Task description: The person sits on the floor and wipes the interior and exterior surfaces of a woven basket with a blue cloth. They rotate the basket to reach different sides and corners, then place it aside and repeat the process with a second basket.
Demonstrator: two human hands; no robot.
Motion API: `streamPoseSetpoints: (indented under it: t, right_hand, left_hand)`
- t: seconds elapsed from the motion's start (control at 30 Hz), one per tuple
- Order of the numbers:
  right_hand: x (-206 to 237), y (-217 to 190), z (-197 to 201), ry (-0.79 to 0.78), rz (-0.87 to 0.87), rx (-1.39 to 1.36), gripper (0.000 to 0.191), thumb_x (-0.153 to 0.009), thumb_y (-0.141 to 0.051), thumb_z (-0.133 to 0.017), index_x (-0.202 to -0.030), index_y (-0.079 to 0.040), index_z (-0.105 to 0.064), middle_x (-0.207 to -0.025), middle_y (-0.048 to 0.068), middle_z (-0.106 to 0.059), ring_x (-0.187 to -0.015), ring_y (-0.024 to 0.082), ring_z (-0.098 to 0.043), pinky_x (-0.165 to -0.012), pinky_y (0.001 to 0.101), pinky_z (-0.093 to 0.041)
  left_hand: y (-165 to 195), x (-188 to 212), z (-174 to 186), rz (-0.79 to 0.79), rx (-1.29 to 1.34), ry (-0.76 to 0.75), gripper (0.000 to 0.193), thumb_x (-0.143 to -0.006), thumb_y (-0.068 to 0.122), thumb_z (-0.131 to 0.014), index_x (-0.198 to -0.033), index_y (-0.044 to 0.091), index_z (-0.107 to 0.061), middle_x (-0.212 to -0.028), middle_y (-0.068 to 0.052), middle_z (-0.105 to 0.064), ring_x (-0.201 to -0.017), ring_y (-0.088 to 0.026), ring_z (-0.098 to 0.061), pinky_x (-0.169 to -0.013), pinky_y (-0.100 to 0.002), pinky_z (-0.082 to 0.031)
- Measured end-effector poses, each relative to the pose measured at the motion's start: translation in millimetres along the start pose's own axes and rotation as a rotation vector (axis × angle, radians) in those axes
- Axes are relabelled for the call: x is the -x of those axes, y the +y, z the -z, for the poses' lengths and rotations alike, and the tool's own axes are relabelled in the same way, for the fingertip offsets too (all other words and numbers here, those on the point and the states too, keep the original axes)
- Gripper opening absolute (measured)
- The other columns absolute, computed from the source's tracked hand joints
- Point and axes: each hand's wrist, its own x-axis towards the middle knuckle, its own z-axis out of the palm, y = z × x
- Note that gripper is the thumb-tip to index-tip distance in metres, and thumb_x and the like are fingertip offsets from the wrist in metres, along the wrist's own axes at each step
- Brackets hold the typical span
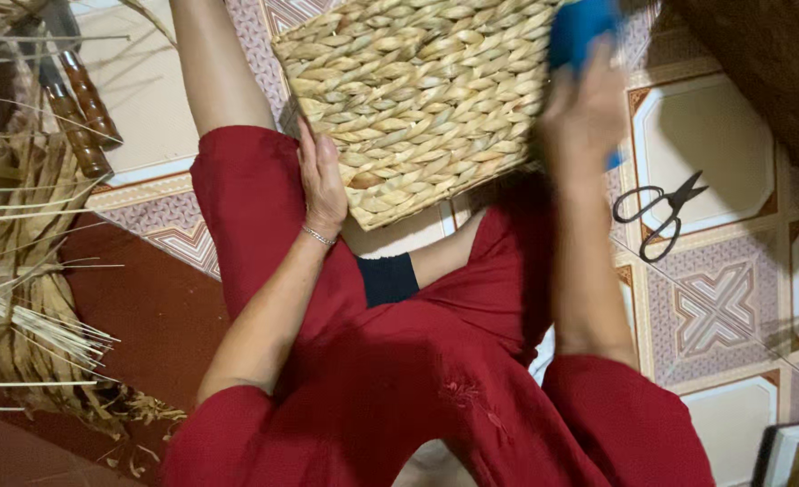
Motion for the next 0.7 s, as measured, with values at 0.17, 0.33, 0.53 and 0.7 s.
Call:
streamPoseSetpoints:
  t: [0.17, 0.33, 0.53, 0.7]
  right_hand:
    - [41, -186, 33, -0.367, 0.022, -0.073, 0.057, -0.079, -0.007, -0.069, -0.135, -0.006, -0.056, -0.081, 0.010, -0.055, -0.065, 0.028, -0.056, -0.046, 0.0420, -0.045]
    - [54, -227, 69, -0.231, 0.072, -0.482, 0.060, -0.083, -0.013, -0.075, -0.139, -0.008, -0.055, -0.081, 0.011, -0.049, -0.068, 0.028, -0.054, -0.055, 0.0421, -0.047]
    - [45, -83, 59, -0.221, -0.090, -0.058, 0.059, -0.088, -0.010, -0.076, -0.144, -0.015, -0.055, -0.090, 0.014, -0.059, -0.069, 0.030, -0.058, -0.052, 0.0424, -0.045]
    - [31, 2, 44, -0.003, -0.179, 0.079, 0.053, -0.102, -0.015, -0.070, -0.149, -0.014, -0.046, -0.107, 0.015, -0.060, -0.091, 0.029, -0.067, -0.073, 0.0388, -0.058]
  left_hand:
    - [-10, -5, 8, -0.076, 0.003, -0.006, 0.062, -0.122, 0.037, -0.038, -0.162, -0.007, -0.020, -0.142, -0.020, -0.041, -0.134, -0.029, -0.040, -0.114, -0.040, -0.034]
    - [-4, -8, 22, 0.245, 0.134, -0.076, 0.074, -0.112, 0.037, -0.039, -0.171, 0.001, -0.014, -0.138, -0.038, -0.032, -0.120, -0.033, -0.036, -0.103, -0.038, -0.033]
    - [18, -6, 18, -0.011, 0.054, -0.099, 0.066, -0.116, 0.035, -0.034, -0.164, -0.007, -0.015, -0.172, -0.022, -0.025, -0.158, -0.028, -0.027, -0.129, -0.034, -0.021]
    - [18, -8, 10, 0.044, 0.099, -0.062, 0.066, -0.115, 0.035, -0.035, -0.163, -0.007, -0.017, -0.170, -0.021, -0.029, -0.156, -0.028, -0.032, -0.128, -0.033, -0.025]
